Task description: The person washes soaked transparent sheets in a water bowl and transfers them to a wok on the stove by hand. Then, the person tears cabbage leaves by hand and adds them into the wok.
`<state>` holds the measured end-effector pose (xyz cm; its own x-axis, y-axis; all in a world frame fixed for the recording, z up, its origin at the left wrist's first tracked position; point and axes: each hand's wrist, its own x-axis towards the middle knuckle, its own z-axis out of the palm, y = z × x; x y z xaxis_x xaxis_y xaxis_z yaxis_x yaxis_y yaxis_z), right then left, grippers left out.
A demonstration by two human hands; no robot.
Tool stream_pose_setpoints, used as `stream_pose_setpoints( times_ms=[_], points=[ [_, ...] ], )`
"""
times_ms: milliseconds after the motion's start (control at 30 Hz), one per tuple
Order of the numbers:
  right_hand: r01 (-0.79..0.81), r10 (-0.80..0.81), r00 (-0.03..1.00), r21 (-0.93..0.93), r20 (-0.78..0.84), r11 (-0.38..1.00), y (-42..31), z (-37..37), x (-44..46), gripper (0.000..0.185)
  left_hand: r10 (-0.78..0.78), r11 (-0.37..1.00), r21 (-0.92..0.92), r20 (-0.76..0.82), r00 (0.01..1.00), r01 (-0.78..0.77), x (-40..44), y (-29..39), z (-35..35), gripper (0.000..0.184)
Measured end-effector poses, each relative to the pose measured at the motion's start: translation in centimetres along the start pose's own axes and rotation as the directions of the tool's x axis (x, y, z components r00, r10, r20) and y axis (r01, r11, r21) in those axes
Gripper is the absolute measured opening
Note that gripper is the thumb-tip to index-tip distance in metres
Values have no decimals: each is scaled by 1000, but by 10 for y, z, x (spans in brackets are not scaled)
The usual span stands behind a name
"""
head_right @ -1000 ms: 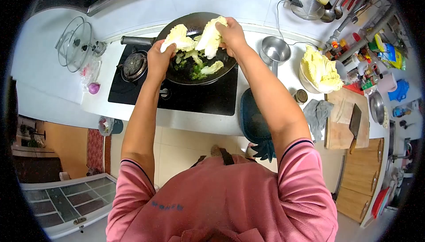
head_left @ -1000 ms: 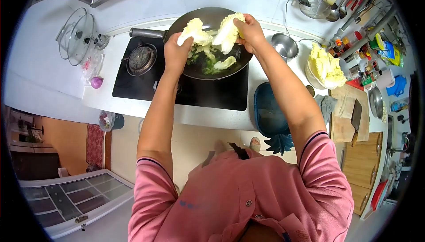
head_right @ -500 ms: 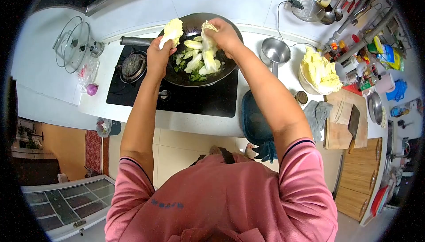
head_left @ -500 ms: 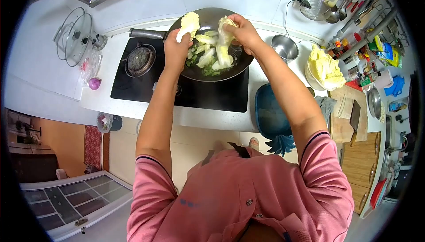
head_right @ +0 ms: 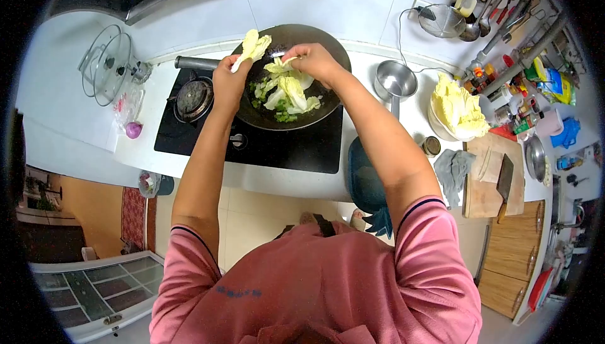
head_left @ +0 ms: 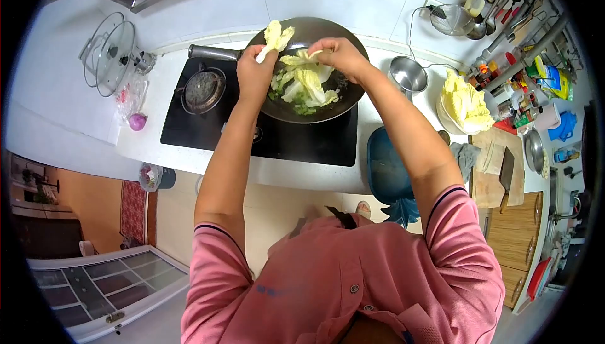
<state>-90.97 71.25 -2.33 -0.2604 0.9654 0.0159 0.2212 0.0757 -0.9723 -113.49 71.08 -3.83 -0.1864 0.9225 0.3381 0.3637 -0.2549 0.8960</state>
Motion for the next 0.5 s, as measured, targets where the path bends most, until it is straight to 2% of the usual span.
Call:
stream_pose_setpoints(
  times_ms=[67,133,267,367,400,433,500],
  points=[
    [-56,56,998,-2,32,998,-1,-1,-3,25,-26,999,26,-15,1000,26,3,-5,3,28],
    [-65,66,998,-89,0,994,1,-4,-2,24,-58,995,85,-18,998,60,4,-7,6,26],
    [-116,95,989,-191,-116,975,17,-16,4,20,-27,990,135,-21,999,30,7,-32,21,23],
    [-107,96,984,-67,-150,992,18,-16,1,32,-36,986,166,85,996,21,8,-46,29,22],
    [-120,119,982,0,-144,993,13,-13,-2,39,69,967,239,75,995,-85,7,-48,31,26],
    [-133,142,980,68,-137,989,9,-11,-6,45,108,943,304,114,988,-138,5,-49,32,26],
    [-151,169,980,159,-108,976,2,-10,-14,55,-15,948,314,224,974,-57,1,-41,30,26]
  ],
)
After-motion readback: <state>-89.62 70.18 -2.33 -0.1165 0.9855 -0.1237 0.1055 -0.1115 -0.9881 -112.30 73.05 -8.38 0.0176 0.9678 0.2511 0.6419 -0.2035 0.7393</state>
